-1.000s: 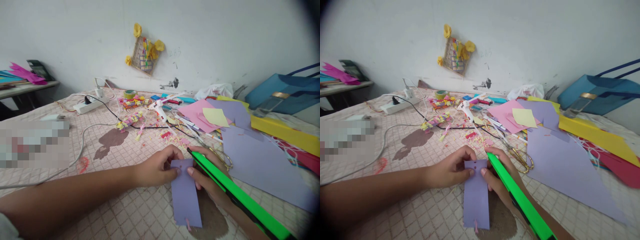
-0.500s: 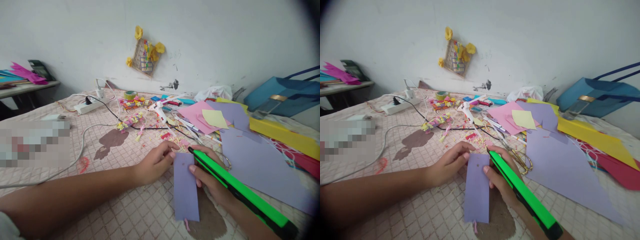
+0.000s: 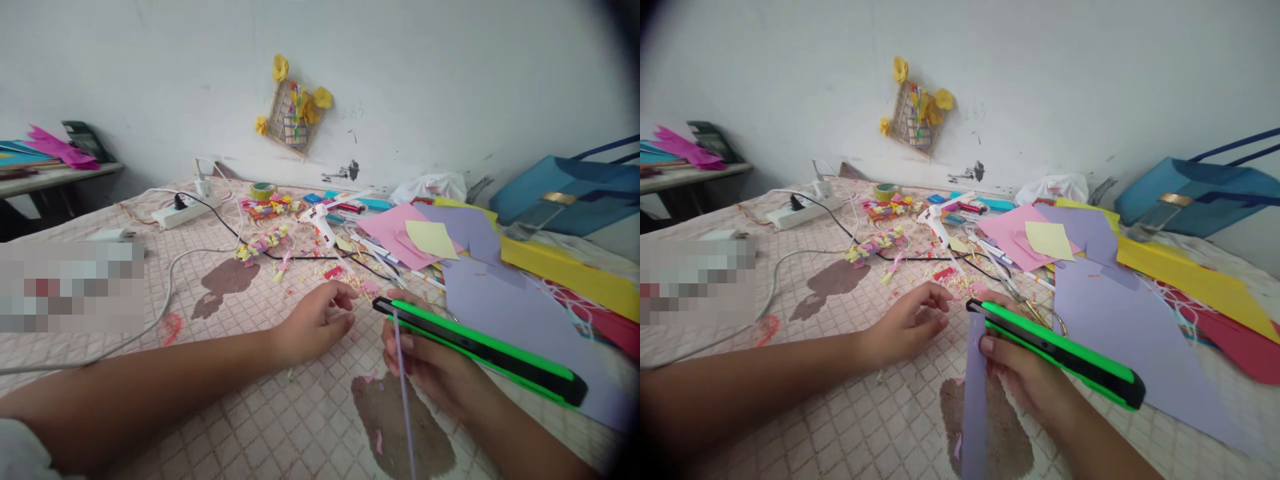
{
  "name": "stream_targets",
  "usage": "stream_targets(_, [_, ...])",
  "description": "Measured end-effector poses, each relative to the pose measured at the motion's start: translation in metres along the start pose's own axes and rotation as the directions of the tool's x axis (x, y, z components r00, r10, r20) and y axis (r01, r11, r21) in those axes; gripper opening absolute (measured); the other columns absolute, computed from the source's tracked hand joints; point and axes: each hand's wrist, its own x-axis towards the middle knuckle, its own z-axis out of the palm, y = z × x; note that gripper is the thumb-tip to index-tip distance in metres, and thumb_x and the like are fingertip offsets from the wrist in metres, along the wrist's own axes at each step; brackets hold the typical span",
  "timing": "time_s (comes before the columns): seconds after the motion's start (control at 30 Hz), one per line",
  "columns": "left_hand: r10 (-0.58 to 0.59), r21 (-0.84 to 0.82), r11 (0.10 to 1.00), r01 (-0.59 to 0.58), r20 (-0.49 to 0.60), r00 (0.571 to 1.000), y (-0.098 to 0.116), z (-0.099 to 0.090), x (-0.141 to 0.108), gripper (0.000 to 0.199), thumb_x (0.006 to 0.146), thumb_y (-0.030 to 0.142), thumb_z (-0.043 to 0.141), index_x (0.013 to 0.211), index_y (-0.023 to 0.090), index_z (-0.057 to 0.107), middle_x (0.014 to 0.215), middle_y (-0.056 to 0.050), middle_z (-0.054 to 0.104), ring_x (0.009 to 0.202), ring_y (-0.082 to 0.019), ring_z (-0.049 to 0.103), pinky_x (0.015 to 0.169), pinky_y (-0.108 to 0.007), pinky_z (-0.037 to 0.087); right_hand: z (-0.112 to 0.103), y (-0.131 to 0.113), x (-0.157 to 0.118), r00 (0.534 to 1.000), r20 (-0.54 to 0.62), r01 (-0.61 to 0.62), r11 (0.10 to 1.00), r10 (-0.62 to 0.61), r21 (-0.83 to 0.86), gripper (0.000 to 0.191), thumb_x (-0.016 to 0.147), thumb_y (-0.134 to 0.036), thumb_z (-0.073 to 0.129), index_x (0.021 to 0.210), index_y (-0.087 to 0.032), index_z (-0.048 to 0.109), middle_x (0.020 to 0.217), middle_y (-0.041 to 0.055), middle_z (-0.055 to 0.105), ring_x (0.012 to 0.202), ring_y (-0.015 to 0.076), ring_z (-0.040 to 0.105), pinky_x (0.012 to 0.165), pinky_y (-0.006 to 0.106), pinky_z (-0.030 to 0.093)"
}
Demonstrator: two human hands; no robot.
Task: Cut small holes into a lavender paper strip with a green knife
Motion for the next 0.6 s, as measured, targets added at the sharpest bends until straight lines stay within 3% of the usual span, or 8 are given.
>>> stream_targets(0.17, [0.041, 0.012, 0.999, -0.041, 0.052, 0.998, 0.003, -0.001, -0.002, 0.032, 0.082, 0.029, 0.057, 0.111, 0.019, 0.047, 0.109, -0.009, 0.053, 0.099, -0.020, 0.052, 0.072, -0.030, 0.047, 0.002, 0.002, 0.001, 0.997, 0.065, -0.023, 0.993, 0.030, -0.113, 0.049, 0.071, -0.027, 0.073, 0.113, -0.030, 0.050, 0.066, -0.0051, 0.055, 0.056, 0.0120, 0.053, 0.049, 0.022, 0.040])
stream_targets(0.3, [0.117, -0.023, 0.993, -0.117, 0.035, 0.992, 0.005, -0.002, -0.003, 0.022, 0.090, 0.033, 0.046, 0.106, 0.018, 0.050, 0.104, -0.008, 0.056, 0.100, -0.020, 0.053, 0.086, -0.036, 0.044, 0.002, 0.011, 0.008, 0.985, -0.071, 0.121, 0.925, -0.156, -0.359, 0.047, 0.073, -0.027, 0.072, 0.115, -0.029, 0.051, 0.068, -0.0058, 0.054, 0.051, 0.0091, 0.049, 0.045, 0.020, 0.039])
stream_targets(0.4, [0.103, -0.132, 0.987, -0.091, 0.080, 0.991, 0.002, -0.003, -0.003, 0.028, 0.093, 0.038, 0.040, 0.112, 0.018, 0.047, 0.100, -0.007, 0.056, 0.091, -0.018, 0.055, 0.080, -0.034, 0.046, -0.001, 0.016, 0.012, 0.953, -0.091, 0.208, 0.840, -0.290, -0.501, 0.046, 0.075, -0.028, 0.070, 0.117, -0.029, 0.051, 0.071, -0.0056, 0.053, 0.050, 0.0088, 0.050, 0.043, 0.020, 0.040])
stream_targets(0.5, [0.070, -0.200, 0.979, -0.035, 0.172, 0.983, -0.001, -0.001, -0.004, 0.041, 0.090, 0.038, 0.048, 0.126, 0.021, 0.035, 0.102, -0.007, 0.055, 0.082, -0.015, 0.057, 0.069, -0.029, 0.047, -0.001, 0.016, 0.012, 0.936, -0.094, 0.235, 0.799, -0.340, -0.554, 0.044, 0.078, -0.029, 0.068, 0.119, -0.029, 0.050, 0.071, -0.0059, 0.052, 0.050, 0.0092, 0.052, 0.043, 0.021, 0.043])
stream_targets(0.6, [0.073, -0.126, 0.991, -0.041, 0.258, 0.963, 0.000, -0.001, -0.005, 0.049, 0.085, 0.028, 0.055, 0.128, 0.022, 0.033, 0.095, -0.005, 0.058, 0.075, -0.014, 0.057, 0.061, -0.024, 0.046, 0.002, 0.013, 0.010, 0.921, -0.090, 0.262, 0.775, -0.378, -0.575, 0.043, 0.078, -0.029, 0.068, 0.117, -0.030, 0.051, 0.073, -0.0057, 0.053, 0.050, 0.0087, 0.054, 0.045, 0.020, 0.045])
